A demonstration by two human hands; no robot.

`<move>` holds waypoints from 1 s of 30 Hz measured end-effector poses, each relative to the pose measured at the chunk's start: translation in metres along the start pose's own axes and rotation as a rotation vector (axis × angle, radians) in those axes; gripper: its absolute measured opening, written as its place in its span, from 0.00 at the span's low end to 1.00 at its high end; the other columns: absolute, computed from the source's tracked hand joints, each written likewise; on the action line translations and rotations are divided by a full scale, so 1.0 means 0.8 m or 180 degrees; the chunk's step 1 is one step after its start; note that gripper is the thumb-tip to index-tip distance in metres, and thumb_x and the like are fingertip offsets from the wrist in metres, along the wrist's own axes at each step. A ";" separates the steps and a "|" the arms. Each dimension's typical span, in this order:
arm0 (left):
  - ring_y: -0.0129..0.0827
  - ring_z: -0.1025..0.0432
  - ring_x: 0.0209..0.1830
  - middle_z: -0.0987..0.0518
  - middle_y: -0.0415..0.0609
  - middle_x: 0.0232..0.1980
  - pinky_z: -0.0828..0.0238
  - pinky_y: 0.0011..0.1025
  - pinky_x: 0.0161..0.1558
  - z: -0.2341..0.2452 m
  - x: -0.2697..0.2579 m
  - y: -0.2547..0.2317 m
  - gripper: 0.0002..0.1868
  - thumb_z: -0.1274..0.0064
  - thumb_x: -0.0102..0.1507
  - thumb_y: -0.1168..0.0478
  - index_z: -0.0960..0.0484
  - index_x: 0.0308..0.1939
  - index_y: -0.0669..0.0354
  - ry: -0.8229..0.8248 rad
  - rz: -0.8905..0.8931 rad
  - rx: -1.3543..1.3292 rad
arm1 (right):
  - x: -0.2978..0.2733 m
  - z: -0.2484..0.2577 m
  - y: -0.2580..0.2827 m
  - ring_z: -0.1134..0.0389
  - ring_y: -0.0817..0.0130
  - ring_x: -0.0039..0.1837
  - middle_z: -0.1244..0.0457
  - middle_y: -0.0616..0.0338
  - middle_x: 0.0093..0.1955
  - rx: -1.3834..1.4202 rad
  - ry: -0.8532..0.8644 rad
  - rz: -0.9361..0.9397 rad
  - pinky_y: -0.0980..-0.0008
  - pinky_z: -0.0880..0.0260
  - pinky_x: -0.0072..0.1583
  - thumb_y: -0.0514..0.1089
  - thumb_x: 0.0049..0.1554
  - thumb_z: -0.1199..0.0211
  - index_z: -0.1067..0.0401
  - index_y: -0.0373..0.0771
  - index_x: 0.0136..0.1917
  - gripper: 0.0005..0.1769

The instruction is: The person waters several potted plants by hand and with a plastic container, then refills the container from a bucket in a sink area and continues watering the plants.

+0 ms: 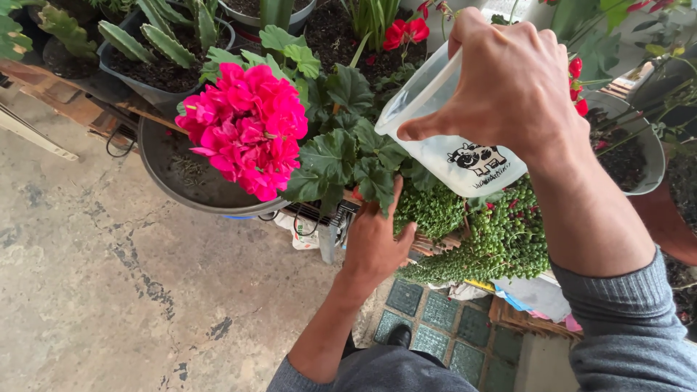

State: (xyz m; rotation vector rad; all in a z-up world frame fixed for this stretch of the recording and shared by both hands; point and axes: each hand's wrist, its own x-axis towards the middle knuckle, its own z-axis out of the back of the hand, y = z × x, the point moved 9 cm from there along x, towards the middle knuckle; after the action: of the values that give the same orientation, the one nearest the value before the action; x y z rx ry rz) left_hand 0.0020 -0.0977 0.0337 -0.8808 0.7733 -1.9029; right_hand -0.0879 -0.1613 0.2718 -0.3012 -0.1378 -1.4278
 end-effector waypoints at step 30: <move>0.59 0.25 0.60 0.24 0.72 0.65 0.28 0.43 0.61 0.011 -0.025 -0.025 0.33 0.44 0.59 0.69 0.30 0.69 0.68 -0.0682 -0.0356 0.0023 | -0.126 0.000 -0.063 0.26 0.65 0.46 0.33 0.53 0.42 0.1633 -0.1238 -0.0061 0.65 0.25 0.51 0.71 0.38 0.15 0.35 0.33 0.52 0.49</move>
State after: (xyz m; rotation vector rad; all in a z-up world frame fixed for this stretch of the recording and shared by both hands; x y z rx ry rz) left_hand 0.0079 -0.0731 0.0489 -1.1227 0.5984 -1.8682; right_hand -0.1524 -0.0714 0.2504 -0.1479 -0.8114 -1.2879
